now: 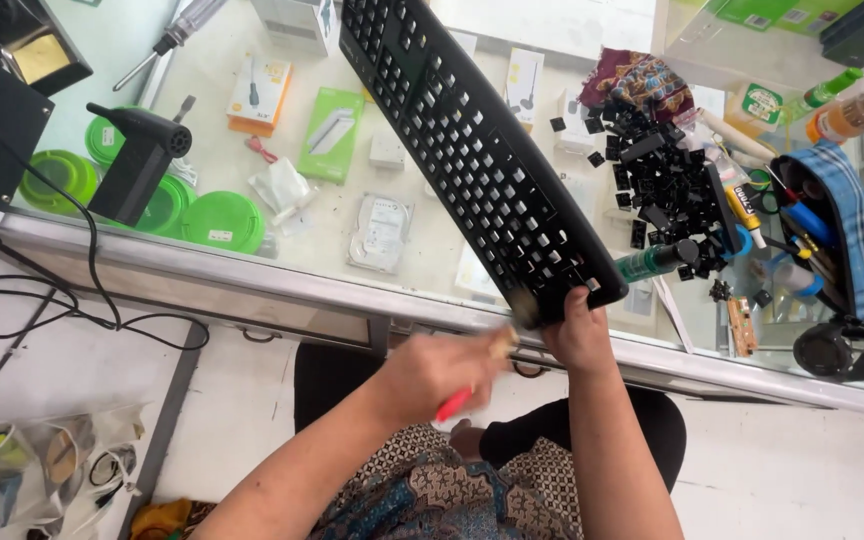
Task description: Cleaning a keyboard frame using a handheld blower, a brush, and a small tool to remove dust from key switch holes.
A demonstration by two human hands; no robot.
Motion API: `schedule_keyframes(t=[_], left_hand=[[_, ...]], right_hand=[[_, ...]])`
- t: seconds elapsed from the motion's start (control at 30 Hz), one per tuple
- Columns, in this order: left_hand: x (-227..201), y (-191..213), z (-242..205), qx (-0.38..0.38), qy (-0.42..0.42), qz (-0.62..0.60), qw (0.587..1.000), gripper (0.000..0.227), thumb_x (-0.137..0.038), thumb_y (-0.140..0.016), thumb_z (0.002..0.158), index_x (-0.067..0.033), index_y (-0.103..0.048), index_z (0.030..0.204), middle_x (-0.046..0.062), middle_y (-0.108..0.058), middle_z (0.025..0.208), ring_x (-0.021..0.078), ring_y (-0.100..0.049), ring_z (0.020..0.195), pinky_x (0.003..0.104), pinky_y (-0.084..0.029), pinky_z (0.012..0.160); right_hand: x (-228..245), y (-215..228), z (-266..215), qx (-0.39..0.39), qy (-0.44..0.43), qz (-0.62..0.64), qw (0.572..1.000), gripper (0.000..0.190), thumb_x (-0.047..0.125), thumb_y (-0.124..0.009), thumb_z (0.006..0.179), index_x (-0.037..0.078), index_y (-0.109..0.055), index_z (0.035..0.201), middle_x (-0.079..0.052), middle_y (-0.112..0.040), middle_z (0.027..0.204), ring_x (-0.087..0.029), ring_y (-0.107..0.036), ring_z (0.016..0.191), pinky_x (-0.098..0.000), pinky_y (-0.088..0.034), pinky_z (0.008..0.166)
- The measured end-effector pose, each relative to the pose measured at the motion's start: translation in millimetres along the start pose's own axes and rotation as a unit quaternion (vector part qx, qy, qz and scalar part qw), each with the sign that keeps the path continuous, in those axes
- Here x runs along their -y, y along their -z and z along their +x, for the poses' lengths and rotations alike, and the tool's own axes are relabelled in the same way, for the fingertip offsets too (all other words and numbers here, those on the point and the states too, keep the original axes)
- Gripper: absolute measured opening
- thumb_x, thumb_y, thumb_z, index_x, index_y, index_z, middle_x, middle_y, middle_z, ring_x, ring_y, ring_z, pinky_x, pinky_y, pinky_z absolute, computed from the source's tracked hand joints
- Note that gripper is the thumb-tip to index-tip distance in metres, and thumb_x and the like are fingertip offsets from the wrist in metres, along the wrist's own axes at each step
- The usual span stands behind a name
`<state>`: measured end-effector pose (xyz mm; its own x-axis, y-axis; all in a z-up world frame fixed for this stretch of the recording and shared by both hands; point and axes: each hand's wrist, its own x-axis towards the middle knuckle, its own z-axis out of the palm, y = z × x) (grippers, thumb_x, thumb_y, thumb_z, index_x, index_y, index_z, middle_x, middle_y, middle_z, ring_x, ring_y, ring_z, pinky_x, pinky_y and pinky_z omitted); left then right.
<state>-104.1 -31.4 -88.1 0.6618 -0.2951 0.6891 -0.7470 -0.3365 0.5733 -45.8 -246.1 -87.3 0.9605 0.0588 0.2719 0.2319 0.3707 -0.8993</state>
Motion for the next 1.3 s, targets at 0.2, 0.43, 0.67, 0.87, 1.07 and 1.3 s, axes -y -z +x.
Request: schedule_keyframes(t=[0.2, 0.43, 0.67, 0.87, 1.07, 1.3], left_hand=[[42, 49, 53, -0.038, 0.061, -0.086, 0.994, 0.012, -0.01, -0.069, 0.095, -0.0066, -0.077, 0.104, 0.02, -0.077, 0.106, 0.0339, -0.076, 0.094, 0.038, -0.062, 0.077], [45, -10, 30, -0.086, -0.017, 0.033, 0.996, 0.024, -0.013, -0.065, 0.1, -0.004, -0.076, 0.119, 0.023, -0.076, 0.118, 0.0322, -0.079, 0.089, 0.035, -0.064, 0.068], [13, 25, 81, -0.115, 0.076, -0.289, 0.947, 0.047, -0.048, -0.065, 0.1, -0.0051, -0.08, 0.112, 0.018, -0.078, 0.118, 0.0302, -0.074, 0.113, 0.039, -0.062, 0.093], [-24, 3, 90, -0.211, 0.13, -0.189, 0.95, 0.026, -0.026, -0.062, 0.101, -0.0062, -0.078, 0.106, 0.021, -0.079, 0.102, 0.0289, -0.078, 0.078, 0.037, -0.064, 0.061], [-45, 4, 94, -0.183, 0.189, -0.292, 0.919, 0.02, -0.014, -0.064, 0.092, -0.0078, -0.082, 0.098, 0.019, -0.081, 0.103, 0.0202, -0.079, 0.07, 0.03, -0.065, 0.061], [-43, 26, 97, -0.034, 0.145, -0.241, 0.959, 0.019, -0.004, -0.062, 0.084, -0.0076, -0.08, 0.085, 0.02, -0.08, 0.09, 0.0367, -0.08, 0.081, 0.038, -0.065, 0.064]], right_hand=[[5, -13, 7, -0.017, 0.003, 0.034, 0.999, 0.069, 0.055, -0.044, 0.104, -0.002, -0.051, 0.143, -0.021, -0.071, 0.105, -0.026, -0.075, 0.088, -0.0462, -0.065, 0.083], [0, -13, 7, 0.008, 0.018, 0.016, 1.0, 0.082, 0.065, -0.034, 0.099, 0.0, -0.05, 0.146, -0.02, -0.072, 0.115, -0.028, -0.074, 0.099, -0.0472, -0.065, 0.089], [21, -49, 17, 0.024, 0.077, 0.067, 0.994, 0.104, 0.078, -0.027, 0.088, -0.003, -0.044, 0.15, -0.023, -0.067, 0.125, -0.032, -0.071, 0.111, -0.052, -0.06, 0.1], [43, -62, 25, 0.029, 0.074, 0.013, 0.997, 0.093, 0.077, -0.023, 0.091, 0.002, -0.056, 0.135, -0.01, -0.068, 0.095, -0.016, -0.068, 0.085, -0.0324, -0.063, 0.08], [16, -34, 12, 0.035, 0.066, -0.058, 0.996, 0.101, 0.075, -0.004, 0.091, 0.001, -0.067, 0.118, -0.01, -0.065, 0.078, -0.015, -0.06, 0.068, -0.026, -0.059, 0.067], [22, -36, 12, 0.017, 0.031, -0.013, 0.999, 0.1, 0.077, -0.005, 0.092, 0.001, -0.066, 0.114, -0.006, -0.06, 0.069, -0.01, -0.052, 0.058, -0.0191, -0.051, 0.056]])
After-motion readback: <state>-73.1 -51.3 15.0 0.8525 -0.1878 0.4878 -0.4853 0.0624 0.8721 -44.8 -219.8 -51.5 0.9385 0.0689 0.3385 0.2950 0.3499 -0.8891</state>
